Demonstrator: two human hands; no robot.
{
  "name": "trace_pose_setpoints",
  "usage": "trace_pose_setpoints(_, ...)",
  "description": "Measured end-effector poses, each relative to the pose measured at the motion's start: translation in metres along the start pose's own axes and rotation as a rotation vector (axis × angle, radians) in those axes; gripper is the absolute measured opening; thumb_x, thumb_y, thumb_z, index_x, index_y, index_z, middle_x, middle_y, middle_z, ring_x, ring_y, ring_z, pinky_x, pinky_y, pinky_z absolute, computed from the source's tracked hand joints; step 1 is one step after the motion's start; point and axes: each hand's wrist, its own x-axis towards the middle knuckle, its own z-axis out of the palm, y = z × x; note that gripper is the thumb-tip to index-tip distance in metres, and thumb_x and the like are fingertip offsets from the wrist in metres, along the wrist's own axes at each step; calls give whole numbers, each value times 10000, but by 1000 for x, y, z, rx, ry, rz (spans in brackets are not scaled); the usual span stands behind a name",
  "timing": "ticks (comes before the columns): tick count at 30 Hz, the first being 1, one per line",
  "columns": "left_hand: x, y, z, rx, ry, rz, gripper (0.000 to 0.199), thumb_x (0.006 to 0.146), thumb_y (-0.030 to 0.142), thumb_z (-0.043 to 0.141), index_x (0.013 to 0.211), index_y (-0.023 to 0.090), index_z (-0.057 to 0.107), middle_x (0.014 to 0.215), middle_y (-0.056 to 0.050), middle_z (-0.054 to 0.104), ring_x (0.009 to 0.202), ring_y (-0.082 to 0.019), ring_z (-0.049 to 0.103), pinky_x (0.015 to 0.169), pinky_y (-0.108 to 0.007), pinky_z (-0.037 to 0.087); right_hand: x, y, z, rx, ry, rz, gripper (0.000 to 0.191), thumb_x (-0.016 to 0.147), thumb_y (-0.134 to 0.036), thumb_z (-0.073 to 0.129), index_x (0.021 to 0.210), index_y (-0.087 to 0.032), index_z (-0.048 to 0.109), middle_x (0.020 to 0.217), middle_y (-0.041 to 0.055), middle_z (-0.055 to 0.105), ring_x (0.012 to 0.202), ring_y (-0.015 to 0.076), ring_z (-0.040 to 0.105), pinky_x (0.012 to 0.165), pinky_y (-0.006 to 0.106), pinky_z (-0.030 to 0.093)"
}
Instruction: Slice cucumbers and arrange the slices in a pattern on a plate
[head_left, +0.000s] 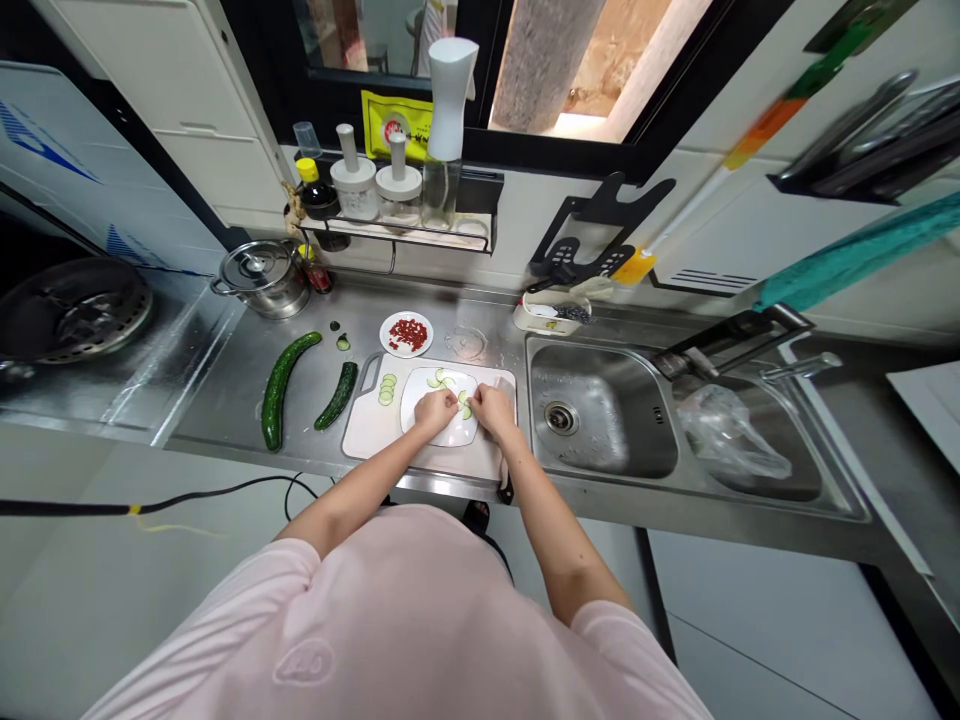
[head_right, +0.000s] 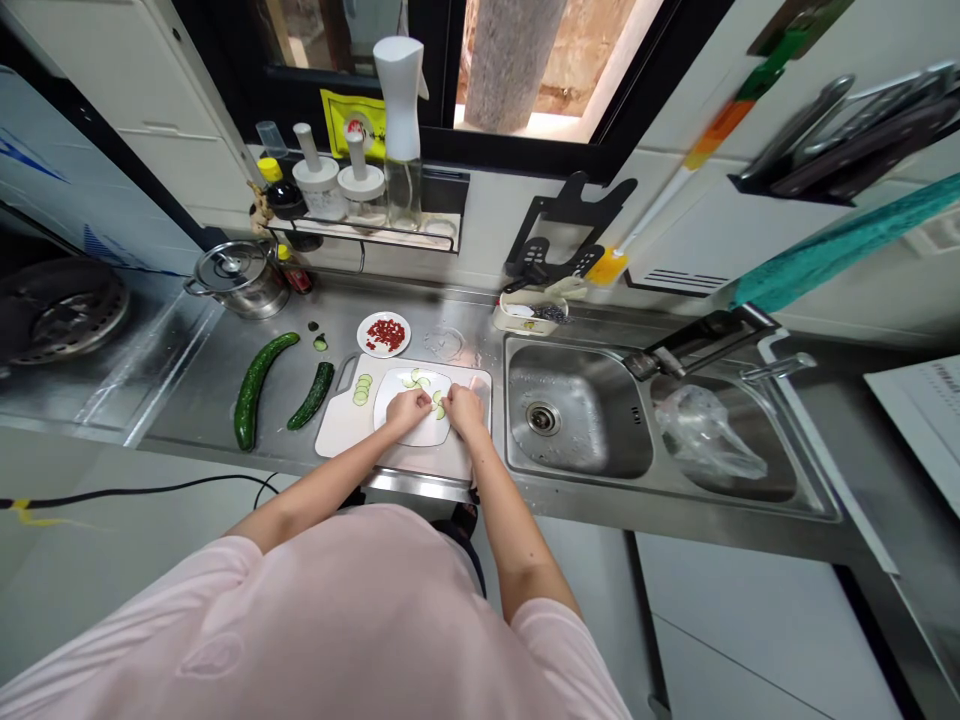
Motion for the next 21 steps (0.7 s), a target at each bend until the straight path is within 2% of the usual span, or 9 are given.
trace_pose_setpoints(9,2,-2,4,144,12,91,162,778,273,569,883,232,685,927,-47,675,882,-190,579,716,-263,384,0,1,0,-42,-54,36,215,858,-341,519,979,-183,601,1007,94,642,877,189,582,725,261,362)
trace_pose_setpoints(16,3,-5,6,152,32,128,187,792,272,547,921,236,678,976,-57,642,914,-202,556,750,-283,387,0,3,3,6,-29,28,209,863,-354,523,974,-189,590,946,83,652,817,190,578,697,259,349)
trace_pose_setpoints(21,-3,-4,3,196,63,187,233,827,257,512,1003,243,664,1017,-61,610,948,-209,534,771,-300,403,1,10,1,64,8,63,254,906,-359,439,994,-180,597,911,80,652,801,185,570,668,254,336)
